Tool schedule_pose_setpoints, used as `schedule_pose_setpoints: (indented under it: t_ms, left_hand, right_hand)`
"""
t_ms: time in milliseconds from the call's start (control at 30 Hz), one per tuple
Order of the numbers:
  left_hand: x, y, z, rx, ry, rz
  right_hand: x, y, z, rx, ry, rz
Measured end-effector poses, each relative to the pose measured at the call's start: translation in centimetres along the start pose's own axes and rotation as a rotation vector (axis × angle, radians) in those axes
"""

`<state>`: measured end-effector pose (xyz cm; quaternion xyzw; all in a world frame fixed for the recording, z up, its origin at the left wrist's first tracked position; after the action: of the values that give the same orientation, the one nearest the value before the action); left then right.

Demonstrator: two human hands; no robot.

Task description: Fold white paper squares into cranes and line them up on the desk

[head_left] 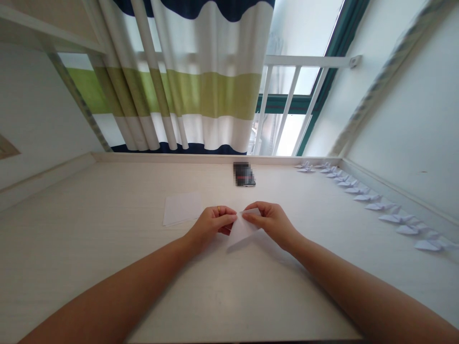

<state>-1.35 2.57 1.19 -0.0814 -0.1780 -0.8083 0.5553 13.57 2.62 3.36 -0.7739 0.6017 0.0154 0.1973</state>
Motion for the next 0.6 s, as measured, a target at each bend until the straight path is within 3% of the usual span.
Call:
schedule_pose_setpoints:
  t_ms: [200, 433, 600]
  left_hand:
    - [-0.02, 0.06, -0.09, 0.0, 0.005, -0.032]
    - [0.47, 0.14, 0.44, -0.065, 0.045, 0.093]
    - [0.81, 0.13, 0.59, -0.044, 0.053, 0.119]
  right_hand:
    - [0.07, -0.05, -0.33, 0.009, -0.053, 0.0]
    - [0.22, 0.09, -0.51, 0.06, -0.063, -0.045]
    - [0.41, 0.19, -0.78, 0.028, -0.062, -0.03]
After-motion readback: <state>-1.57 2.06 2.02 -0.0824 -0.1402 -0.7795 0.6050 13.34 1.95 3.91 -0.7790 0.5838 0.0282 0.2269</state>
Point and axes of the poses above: each hand's wrist, its own x-axis away from the middle knuckle, its own y-axis out of the palm, z = x × y, the point moved 3 cm from there along -x, towards the middle knuckle, and after that the axes turned 12 degrees about -y, right-handed, at the moved point
